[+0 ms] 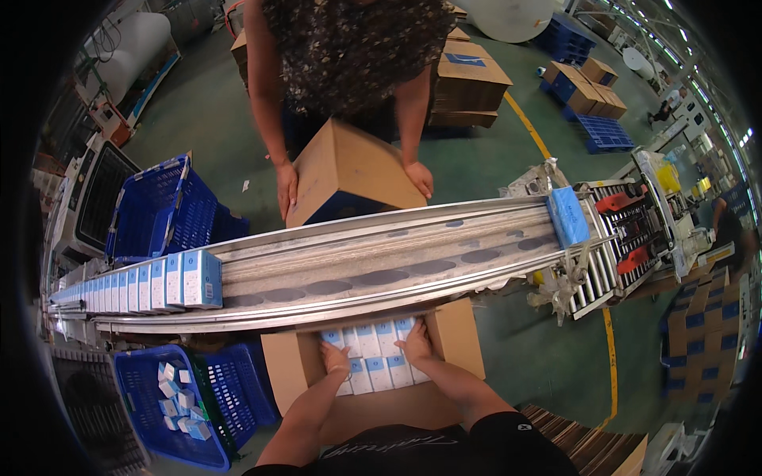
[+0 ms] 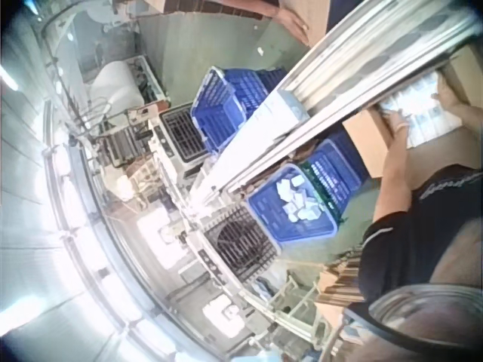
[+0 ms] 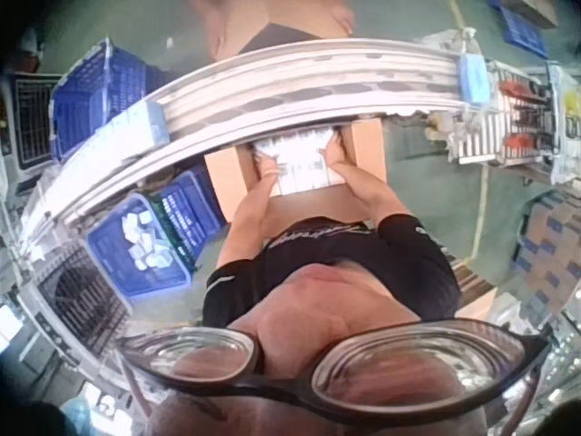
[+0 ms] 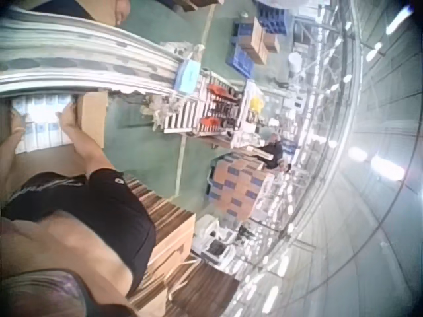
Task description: The person packs small white and blue boxes into a larger cardboard box on a conveyor belt. They arrange the small boxes in rows, close the flaps of the cardboard box, and then push it down the conveyor belt to a sealing machine.
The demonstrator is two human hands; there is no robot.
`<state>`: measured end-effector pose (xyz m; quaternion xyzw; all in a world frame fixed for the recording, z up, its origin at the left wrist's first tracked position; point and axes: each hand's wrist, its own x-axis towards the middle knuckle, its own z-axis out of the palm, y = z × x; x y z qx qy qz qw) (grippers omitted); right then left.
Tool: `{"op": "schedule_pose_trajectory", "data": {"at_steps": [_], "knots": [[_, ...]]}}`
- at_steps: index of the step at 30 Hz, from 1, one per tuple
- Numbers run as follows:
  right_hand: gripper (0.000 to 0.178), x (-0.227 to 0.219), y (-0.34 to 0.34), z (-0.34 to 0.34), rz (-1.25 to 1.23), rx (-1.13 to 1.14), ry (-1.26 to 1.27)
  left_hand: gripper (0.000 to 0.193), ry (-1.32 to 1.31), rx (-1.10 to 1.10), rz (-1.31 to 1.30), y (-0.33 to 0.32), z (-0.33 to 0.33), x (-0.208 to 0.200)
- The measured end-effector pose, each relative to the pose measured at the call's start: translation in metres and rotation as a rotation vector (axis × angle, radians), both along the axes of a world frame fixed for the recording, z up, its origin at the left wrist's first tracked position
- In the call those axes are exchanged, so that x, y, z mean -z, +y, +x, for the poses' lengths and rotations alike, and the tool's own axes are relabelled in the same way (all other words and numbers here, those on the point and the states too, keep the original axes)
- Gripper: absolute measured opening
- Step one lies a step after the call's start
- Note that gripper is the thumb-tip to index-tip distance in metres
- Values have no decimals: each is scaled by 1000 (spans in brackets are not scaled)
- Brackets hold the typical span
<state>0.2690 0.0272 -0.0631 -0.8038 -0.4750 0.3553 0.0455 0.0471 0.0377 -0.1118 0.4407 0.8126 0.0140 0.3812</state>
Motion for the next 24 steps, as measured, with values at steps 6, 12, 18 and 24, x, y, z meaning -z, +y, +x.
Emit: {"op": "schedule_pose_trajectory", "data": {"at_steps": [6, 12, 18, 24], "knots": [[55, -19, 37, 10, -199, -798, -254, 25, 437, 965, 58, 29, -23, -41], [83, -23, -2, 10, -296, -597, 85, 46, 219, 867, 83, -44, -8, -41], [53, -114, 50, -33, 5, -832, 308, 42, -277, 884, 67, 22, -31, -172], [16, -240, 89, -66, 893, -464, 517, 29, 613, 207, 1129, 110, -234, -297]]}}
